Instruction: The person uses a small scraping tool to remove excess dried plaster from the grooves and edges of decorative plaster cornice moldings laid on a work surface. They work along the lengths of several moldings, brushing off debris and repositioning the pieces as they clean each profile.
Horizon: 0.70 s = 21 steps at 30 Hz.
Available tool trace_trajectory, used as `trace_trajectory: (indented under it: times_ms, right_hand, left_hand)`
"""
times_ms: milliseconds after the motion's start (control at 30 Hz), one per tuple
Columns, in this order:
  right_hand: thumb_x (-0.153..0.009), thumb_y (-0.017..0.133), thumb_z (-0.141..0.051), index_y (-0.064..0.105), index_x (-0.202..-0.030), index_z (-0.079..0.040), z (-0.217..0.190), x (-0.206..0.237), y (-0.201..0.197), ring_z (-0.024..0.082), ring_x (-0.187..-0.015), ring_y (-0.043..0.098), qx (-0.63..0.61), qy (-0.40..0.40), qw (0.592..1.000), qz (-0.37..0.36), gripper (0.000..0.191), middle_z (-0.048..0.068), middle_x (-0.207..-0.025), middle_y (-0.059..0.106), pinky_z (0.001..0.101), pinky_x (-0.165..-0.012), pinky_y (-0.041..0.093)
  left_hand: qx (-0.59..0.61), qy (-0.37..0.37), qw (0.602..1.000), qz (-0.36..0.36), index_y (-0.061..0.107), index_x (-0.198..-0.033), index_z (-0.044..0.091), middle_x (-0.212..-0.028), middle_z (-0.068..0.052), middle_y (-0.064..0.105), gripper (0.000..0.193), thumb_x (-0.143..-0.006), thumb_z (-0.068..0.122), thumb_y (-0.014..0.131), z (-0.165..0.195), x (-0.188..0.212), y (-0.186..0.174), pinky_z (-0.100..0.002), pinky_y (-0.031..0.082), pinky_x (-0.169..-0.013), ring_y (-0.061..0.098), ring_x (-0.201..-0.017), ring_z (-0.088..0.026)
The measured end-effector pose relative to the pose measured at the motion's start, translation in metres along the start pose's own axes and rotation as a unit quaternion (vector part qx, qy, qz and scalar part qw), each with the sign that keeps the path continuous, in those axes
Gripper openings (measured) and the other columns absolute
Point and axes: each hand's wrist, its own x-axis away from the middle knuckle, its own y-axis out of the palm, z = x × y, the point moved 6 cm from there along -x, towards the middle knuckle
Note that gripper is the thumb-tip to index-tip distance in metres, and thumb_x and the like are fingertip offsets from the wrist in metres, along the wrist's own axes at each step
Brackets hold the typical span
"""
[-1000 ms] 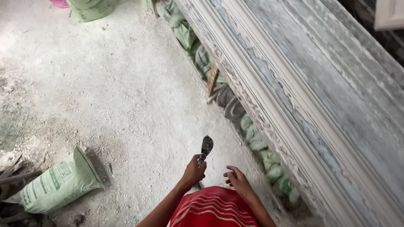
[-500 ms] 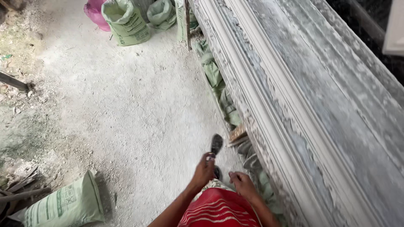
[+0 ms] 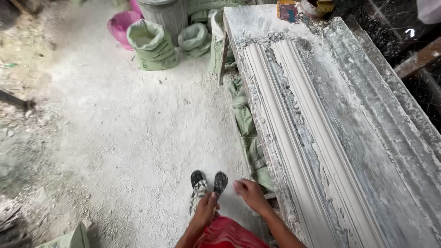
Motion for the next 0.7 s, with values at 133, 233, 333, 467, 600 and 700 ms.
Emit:
trace_trajectory:
  times_ms: [133, 233, 333, 467, 600, 700]
  right_hand:
    - [-0.097, 0.064, -0.037, 0.069, -0.103, -0.004, -0.023, -0.069, 0.01, 0.011, -0.054, 0.057, 0.004, 0.019, 0.999, 0.029, 0.034, 0.004, -0.067, 0.062, 0.0299, -0.052, 0.049]
    - [-0.103, 0.058, -0.039, 0.067, -0.092, 0.003, -0.023, -0.12, -0.014, 0.014, -0.05, 0.049, -0.05, 0.12, 0.988, 0.089, 0.045, 0.004, -0.066, 0.058, 0.0324, -0.047, 0.042]
    - [-0.105, 0.056, -0.039, 0.072, -0.097, 0.0, -0.02, -0.149, -0.039, 0.013, -0.052, 0.041, -0.083, 0.11, 0.984, 0.115, 0.043, 0.003, -0.064, 0.046, 0.0318, -0.05, 0.038]
    - [-0.093, 0.059, -0.033, 0.071, -0.104, -0.008, -0.011, -0.193, -0.065, 0.013, -0.057, 0.063, -0.141, 0.127, 0.972, 0.141, 0.03, 0.001, -0.069, 0.065, 0.033, -0.059, 0.052]
    - [-0.11, 0.052, -0.041, 0.07, -0.107, 0.006, -0.011, -0.225, -0.093, 0.019, -0.064, 0.059, -0.224, 0.159, 0.95, 0.15, 0.051, 0.011, -0.074, 0.058, 0.0359, -0.068, 0.056]
    - [-0.104, 0.045, -0.041, 0.062, -0.13, -0.004, -0.032, -0.254, -0.127, 0.015, -0.081, 0.065, -0.288, 0.154, 0.935, 0.139, 0.048, 0.007, -0.094, 0.068, 0.0341, -0.074, 0.054]
  left_hand:
    - [-0.034, 0.027, 0.999, -0.028, 0.056, -0.137, 0.007, -0.083, -0.009, 0.064, 0.045, -0.106, 0.037, 0.044, 0.09, -0.065, -0.018, -0.031, 0.051, -0.054, 0.062, -0.061, -0.016]
    - [-0.079, 0.086, 0.992, -0.047, 0.051, -0.142, 0.008, -0.086, -0.01, 0.066, 0.047, -0.106, 0.037, 0.044, 0.181, -0.131, -0.025, -0.031, 0.054, -0.058, 0.064, -0.064, -0.016]
    - [-0.102, 0.109, 0.987, -0.054, 0.049, -0.141, 0.006, -0.09, -0.011, 0.069, 0.046, -0.105, 0.034, 0.046, 0.246, -0.185, -0.025, -0.033, 0.055, -0.061, 0.066, -0.068, -0.015]
    - [-0.127, 0.159, 0.976, -0.083, 0.054, -0.132, 0.001, -0.092, -0.012, 0.073, 0.04, -0.102, 0.027, 0.052, 0.31, -0.251, 0.002, -0.032, 0.056, -0.065, 0.069, -0.073, -0.017]
    - [-0.146, 0.122, 0.971, -0.145, 0.053, -0.129, -0.001, -0.097, -0.013, 0.075, 0.037, -0.106, 0.027, 0.056, 0.325, -0.284, 0.046, -0.03, 0.054, -0.068, 0.067, -0.081, -0.015]
    - [-0.145, 0.1, 0.972, -0.155, 0.052, -0.127, -0.002, -0.095, -0.014, 0.074, 0.038, -0.103, 0.027, 0.058, 0.334, -0.299, 0.083, -0.03, 0.053, -0.064, 0.066, -0.077, -0.016]
